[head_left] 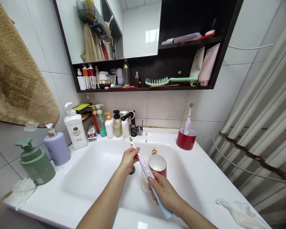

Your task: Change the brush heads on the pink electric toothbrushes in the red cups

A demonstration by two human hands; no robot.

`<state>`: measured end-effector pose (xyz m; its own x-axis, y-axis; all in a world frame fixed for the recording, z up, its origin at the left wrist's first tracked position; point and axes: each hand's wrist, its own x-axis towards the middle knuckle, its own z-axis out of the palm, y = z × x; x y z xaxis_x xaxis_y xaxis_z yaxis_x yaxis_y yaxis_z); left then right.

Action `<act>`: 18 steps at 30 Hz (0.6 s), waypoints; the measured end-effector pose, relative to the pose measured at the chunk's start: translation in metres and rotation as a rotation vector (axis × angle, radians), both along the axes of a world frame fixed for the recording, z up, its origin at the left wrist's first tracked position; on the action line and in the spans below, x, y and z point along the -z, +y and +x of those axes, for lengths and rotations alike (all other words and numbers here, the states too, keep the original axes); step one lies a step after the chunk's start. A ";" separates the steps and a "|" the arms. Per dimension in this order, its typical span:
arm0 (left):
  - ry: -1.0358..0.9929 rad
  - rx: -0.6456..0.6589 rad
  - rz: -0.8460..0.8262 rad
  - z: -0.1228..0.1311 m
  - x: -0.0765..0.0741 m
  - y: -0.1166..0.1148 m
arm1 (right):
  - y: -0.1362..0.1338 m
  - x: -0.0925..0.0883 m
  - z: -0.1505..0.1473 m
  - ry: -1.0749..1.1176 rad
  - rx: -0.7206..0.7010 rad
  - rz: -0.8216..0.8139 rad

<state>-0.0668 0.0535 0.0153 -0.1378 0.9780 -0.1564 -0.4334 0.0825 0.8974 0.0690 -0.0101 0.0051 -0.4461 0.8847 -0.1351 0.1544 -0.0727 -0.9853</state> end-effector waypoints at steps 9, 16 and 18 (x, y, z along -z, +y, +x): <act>-0.063 0.080 0.001 -0.001 -0.001 0.000 | -0.002 -0.003 0.000 0.097 -0.026 -0.050; -0.095 0.120 -0.007 0.003 -0.005 -0.003 | -0.001 -0.004 0.000 0.083 0.010 -0.008; -0.094 0.125 -0.010 0.004 -0.005 -0.004 | 0.000 -0.004 0.000 0.078 0.023 -0.006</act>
